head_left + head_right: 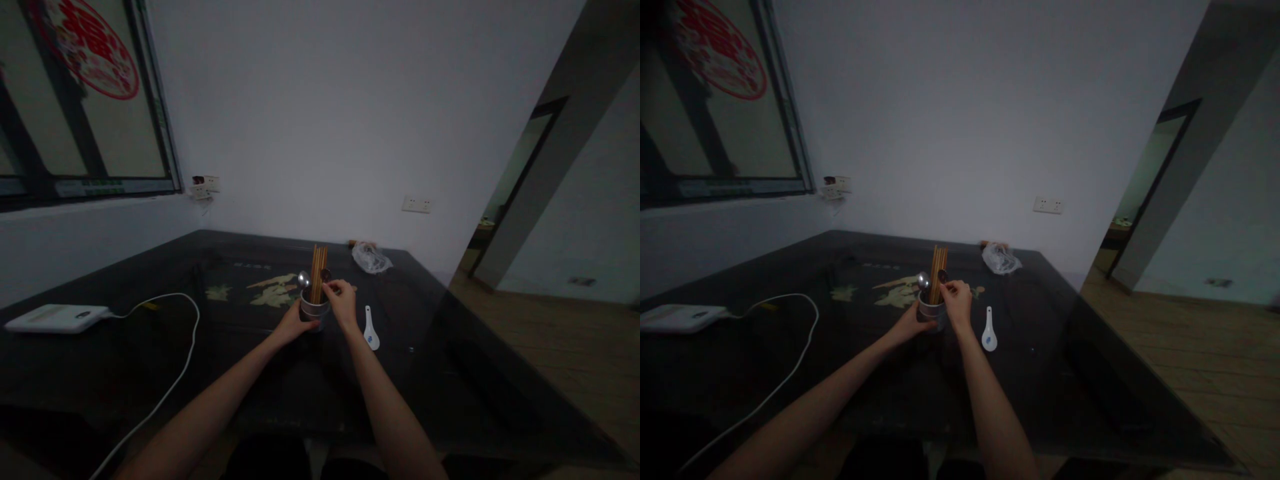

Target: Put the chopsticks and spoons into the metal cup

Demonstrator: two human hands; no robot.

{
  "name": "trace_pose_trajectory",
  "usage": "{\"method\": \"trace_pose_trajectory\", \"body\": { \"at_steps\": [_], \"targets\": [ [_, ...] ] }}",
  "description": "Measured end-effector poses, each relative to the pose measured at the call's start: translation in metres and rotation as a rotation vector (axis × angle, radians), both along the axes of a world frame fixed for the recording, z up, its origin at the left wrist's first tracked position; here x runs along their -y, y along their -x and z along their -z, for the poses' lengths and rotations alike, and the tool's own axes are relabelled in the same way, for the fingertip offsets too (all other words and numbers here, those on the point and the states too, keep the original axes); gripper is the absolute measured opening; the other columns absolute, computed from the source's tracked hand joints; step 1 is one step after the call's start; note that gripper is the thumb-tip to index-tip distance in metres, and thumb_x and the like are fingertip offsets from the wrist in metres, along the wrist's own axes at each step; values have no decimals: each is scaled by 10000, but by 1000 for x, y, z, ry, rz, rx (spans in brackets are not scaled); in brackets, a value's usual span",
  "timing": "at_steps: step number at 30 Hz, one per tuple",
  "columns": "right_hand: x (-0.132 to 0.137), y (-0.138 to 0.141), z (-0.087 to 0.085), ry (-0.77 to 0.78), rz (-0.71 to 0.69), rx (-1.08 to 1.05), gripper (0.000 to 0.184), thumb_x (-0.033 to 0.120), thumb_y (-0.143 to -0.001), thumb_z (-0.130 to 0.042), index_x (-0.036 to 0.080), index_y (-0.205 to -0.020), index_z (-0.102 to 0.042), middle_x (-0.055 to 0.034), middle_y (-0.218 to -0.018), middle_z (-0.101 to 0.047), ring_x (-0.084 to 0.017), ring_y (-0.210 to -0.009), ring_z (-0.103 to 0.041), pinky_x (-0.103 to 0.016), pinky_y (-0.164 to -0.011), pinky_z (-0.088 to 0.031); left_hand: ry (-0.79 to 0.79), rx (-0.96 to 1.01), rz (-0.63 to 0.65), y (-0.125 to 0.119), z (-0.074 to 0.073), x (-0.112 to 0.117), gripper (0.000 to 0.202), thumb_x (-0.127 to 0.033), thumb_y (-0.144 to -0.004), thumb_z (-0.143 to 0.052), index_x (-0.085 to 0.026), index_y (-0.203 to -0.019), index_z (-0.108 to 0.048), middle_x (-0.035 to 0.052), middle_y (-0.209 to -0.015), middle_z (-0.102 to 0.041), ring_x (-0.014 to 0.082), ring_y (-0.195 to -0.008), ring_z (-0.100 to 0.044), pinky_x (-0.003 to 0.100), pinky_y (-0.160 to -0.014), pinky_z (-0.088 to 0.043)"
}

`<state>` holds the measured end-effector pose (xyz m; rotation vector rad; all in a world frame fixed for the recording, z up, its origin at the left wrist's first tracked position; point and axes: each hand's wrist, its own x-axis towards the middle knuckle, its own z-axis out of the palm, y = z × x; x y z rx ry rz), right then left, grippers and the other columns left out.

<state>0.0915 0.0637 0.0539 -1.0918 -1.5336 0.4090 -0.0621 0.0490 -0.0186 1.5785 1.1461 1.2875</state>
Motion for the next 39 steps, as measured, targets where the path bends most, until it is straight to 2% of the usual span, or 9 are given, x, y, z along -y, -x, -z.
{"method": "trace_pose_trajectory", "body": {
  "at_steps": [7,16,20,24,33,39],
  "targets": [
    [-7,-4,6,5,16,-21,189,336,-741,-572,166,-689,-636,-29,-697,-585,-166,-690,-543,-267,-650,-419,-2,-46,-38,1,-2,1,701,-249,-536,-823,-142,-1151,-503,135,-1189,-606,287,-1120,-563,463,-1003,-396],
    [-16,-4,19,67,-22,-34,223,332,-772,-529,151,-831,-646,-59,-791,-652,-174,-717,-574,-263,-668,-442,-10,-34,-10,1,-3,3,698,-246,-566,-806,-130,-1175,-485,147,-1208,-596,273,-1112,-571,449,-993,-409],
    [-13,-5,17,73,-30,35,264,328,-826,-461,155,-830,-660,-76,-847,-684,-179,-747,-595,-266,-691,-437,-2,3,6,0,-3,3,690,-239,-560,-812,-134,-1165,-495,145,-1196,-604,275,-1113,-571,455,-996,-405],
    [-11,-6,15,106,-18,54,314,345,-858,-404,166,-802,-657,-60,-815,-688,-170,-725,-605,-248,-660,-427,-5,-11,1,0,-5,5,689,-245,-574,-804,-132,-1172,-482,151,-1207,-593,276,-1116,-567,460,-997,-402],
    [-11,-12,11,115,52,9,287,359,-841,-419,168,-825,-634,-62,-787,-680,-183,-737,-618,-249,-653,-432,-8,-47,-2,1,-9,8,717,-242,-554,-815,-121,-1171,-472,161,-1222,-579,289,-1138,-548,459,-1010,-389],
    [-7,-31,-3,78,35,-16,277,379,-821,-447,169,-838,-627,-62,-801,-676,-186,-735,-614,-261,-656,-437,-12,-30,-6,0,-6,3,739,-229,-558,-811,-125,-1199,-461,159,-1231,-572,285,-1145,-545,469,-1024,-376]
  ]
}}
